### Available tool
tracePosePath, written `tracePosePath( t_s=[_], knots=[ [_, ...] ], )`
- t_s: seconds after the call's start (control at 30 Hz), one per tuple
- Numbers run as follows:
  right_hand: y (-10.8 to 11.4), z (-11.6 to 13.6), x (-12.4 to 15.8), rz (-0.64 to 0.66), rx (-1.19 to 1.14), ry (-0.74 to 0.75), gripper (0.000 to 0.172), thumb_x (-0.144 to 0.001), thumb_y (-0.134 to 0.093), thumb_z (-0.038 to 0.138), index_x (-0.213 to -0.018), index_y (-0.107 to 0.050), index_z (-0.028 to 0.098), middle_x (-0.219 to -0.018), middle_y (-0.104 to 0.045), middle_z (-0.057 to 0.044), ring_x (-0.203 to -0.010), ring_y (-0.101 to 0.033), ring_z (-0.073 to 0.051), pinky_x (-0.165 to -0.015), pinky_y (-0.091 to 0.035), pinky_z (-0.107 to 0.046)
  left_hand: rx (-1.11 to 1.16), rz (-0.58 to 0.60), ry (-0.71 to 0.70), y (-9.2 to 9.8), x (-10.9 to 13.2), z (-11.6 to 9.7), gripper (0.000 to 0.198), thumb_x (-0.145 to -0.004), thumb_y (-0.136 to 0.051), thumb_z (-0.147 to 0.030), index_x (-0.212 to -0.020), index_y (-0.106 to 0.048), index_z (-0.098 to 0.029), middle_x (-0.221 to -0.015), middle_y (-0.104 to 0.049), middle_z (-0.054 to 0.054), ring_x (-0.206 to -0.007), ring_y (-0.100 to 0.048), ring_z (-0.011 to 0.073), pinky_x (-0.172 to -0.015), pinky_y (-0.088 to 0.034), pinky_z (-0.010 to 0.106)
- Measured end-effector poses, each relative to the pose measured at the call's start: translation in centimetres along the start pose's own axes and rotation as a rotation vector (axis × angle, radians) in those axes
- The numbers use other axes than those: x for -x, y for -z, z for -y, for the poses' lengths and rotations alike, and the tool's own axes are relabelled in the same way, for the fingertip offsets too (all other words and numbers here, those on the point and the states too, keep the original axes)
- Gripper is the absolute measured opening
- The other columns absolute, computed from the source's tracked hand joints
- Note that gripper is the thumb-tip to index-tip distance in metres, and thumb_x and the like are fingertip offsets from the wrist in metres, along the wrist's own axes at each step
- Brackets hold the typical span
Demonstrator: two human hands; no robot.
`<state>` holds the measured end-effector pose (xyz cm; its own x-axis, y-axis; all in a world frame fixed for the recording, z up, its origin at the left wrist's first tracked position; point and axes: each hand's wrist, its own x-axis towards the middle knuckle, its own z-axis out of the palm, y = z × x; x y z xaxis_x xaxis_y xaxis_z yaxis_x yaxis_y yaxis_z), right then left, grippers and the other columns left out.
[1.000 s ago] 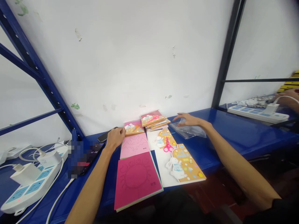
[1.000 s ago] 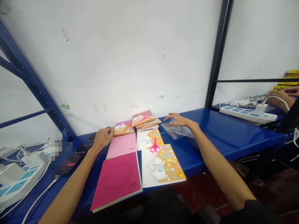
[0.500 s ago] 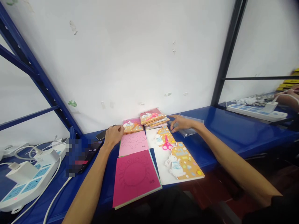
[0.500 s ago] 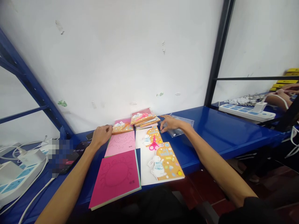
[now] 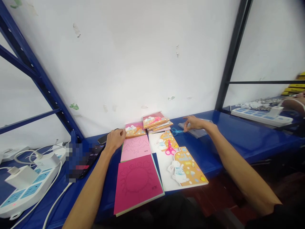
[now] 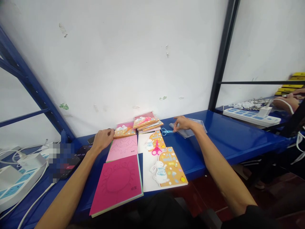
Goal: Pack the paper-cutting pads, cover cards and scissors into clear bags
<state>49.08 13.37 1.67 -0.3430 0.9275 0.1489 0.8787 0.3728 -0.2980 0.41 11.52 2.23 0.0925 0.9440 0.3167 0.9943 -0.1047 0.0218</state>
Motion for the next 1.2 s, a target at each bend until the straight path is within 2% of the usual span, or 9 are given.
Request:
tracePosePath(
  t_s=[0.1,0.17,0.33,0.53,0.73,0.97,1.2],
  knots=[
    [0.4,0.2,0.0,-0.088,-0.019,0.028,0.028,-0.082,-0.072,0.055,-0.088,-0.083,0.029,-0.116,-0.079,-0.007,-0.117,-0.067,-0.034,-0.099,-0.051,-0.041,-0.002,0.002,-0.003,0.1,0.0,0.2,0.033,-0.099,-0.064,-0.037,-0.127,-0.064,-0.019,-0.128,-0.066,0.010,-0.108,-0.068,0.0242,-0.091,-0.059,0.044],
    [0.5,0.8,-0.3,-0.185,-0.019,0.034,0.037,-0.090,-0.062,0.057,-0.096,-0.082,0.026,-0.112,-0.079,-0.008,-0.109,-0.070,-0.030,-0.098,-0.051,-0.038,-0.005,0.000,-0.006,0.1,0.0,0.3,0.032,-0.099,-0.064,-0.037,-0.126,-0.065,-0.020,-0.127,-0.067,0.010,-0.108,-0.068,0.0241,-0.090,-0.059,0.044],
    [0.2,1.5,-1.3,-0.438,0.034,-0.035,0.044,-0.098,-0.048,0.050,-0.097,-0.080,0.021,-0.112,-0.079,-0.012,-0.111,-0.067,-0.031,-0.100,-0.046,-0.041,-0.005,-0.019,0.003,-0.2,-0.3,0.8,0.032,-0.099,-0.064,-0.038,-0.126,-0.065,-0.019,-0.127,-0.067,0.011,-0.108,-0.068,0.0243,-0.090,-0.059,0.045],
    [-0.2,1.5,-1.5,-0.601,0.068,-0.123,0.044,-0.101,-0.042,0.042,-0.096,-0.080,0.021,-0.112,-0.077,-0.013,-0.110,-0.065,-0.031,-0.099,-0.044,-0.041,0.009,-0.033,0.030,-0.3,-0.3,0.8,0.032,-0.099,-0.064,-0.037,-0.126,-0.065,-0.019,-0.127,-0.067,0.010,-0.108,-0.068,0.0242,-0.091,-0.059,0.044],
    [-0.5,2.2,-1.5,-0.654,0.056,-0.183,0.041,-0.099,-0.043,0.038,-0.090,-0.080,0.022,-0.104,-0.080,-0.010,-0.103,-0.067,-0.030,-0.091,-0.045,-0.038,0.007,-0.027,0.030,-0.3,-0.1,0.7,0.032,-0.099,-0.064,-0.037,-0.125,-0.065,-0.019,-0.127,-0.067,0.010,-0.107,-0.068,0.0239,-0.090,-0.059,0.044],
    [-0.6,3.4,-1.2,-0.683,0.045,-0.181,0.050,-0.103,-0.037,0.040,-0.085,-0.080,0.021,-0.091,-0.080,-0.009,-0.094,-0.069,-0.028,-0.088,-0.045,-0.036,0.014,-0.040,0.034,-0.1,-0.3,0.7,0.031,-0.100,-0.064,-0.038,-0.124,-0.066,-0.019,-0.125,-0.068,0.010,-0.106,-0.068,0.0235,-0.090,-0.059,0.043],
    [-0.9,5.0,-1.0,-0.641,0.011,-0.141,0.048,-0.103,-0.038,0.040,-0.084,-0.078,0.021,-0.084,-0.080,-0.006,-0.082,-0.071,-0.025,-0.080,-0.045,-0.033,0.034,-0.058,0.027,-0.2,-0.4,0.5,0.030,-0.100,-0.064,-0.038,-0.124,-0.066,-0.019,-0.126,-0.067,0.010,-0.107,-0.068,0.0235,-0.091,-0.059,0.044]
  ],
)
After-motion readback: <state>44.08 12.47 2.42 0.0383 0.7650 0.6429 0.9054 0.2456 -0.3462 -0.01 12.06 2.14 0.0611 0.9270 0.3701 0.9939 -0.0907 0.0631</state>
